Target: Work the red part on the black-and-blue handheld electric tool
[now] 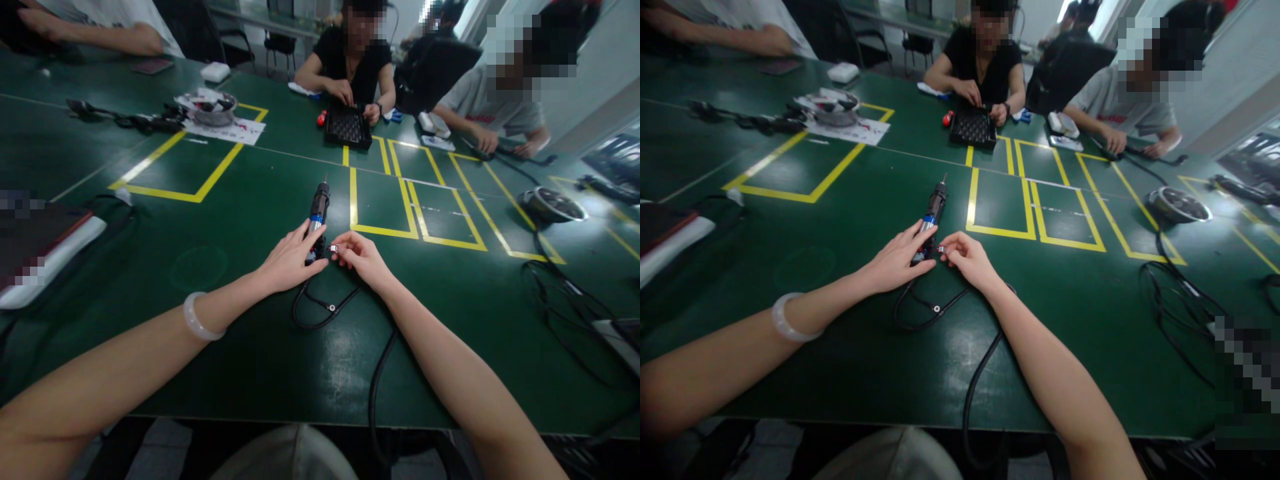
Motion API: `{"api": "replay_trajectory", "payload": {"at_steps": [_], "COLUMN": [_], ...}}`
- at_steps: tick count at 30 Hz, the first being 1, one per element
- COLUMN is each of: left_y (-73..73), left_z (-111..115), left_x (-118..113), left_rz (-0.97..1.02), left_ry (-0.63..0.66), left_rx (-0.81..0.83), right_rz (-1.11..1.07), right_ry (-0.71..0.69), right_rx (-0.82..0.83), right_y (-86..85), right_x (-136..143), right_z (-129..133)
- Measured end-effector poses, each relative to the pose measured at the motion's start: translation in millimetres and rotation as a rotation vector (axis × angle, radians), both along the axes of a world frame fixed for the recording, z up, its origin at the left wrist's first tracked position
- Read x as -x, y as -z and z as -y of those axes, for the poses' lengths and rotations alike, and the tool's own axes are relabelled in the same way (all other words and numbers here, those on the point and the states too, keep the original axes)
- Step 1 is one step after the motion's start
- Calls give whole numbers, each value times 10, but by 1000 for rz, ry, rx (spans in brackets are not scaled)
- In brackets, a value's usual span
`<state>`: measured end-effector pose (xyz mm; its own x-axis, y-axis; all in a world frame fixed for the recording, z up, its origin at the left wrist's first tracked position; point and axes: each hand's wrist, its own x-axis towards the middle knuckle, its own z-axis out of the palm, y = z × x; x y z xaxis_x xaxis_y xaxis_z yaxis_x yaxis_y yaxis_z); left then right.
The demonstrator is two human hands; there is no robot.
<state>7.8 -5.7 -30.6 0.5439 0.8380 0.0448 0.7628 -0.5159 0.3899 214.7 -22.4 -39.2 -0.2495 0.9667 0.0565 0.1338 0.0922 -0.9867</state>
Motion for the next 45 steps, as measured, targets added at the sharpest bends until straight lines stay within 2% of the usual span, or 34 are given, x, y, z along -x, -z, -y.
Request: {"api": "replay_trajectory", "payload": {"at_steps": [14,23,35,45], "left_y": [-7,1,23,15], "left_z": [6,-1,-17,-13], "left_x": [0,-11,-12,-27], "left_rz": [11,19,28,27], "left_ry": [-5,-7,-9,-10], "left_rx": [10,3,1,5], "right_rz": [-3,-38,-57,44], "right_ry": [2,-54,-29,20], "right_rx": [7,-33,-60,-76], "right_y": [1,89,101,89], "right_x": [10,23,49,86], "right_z": [3,-19,-18,-20]}}
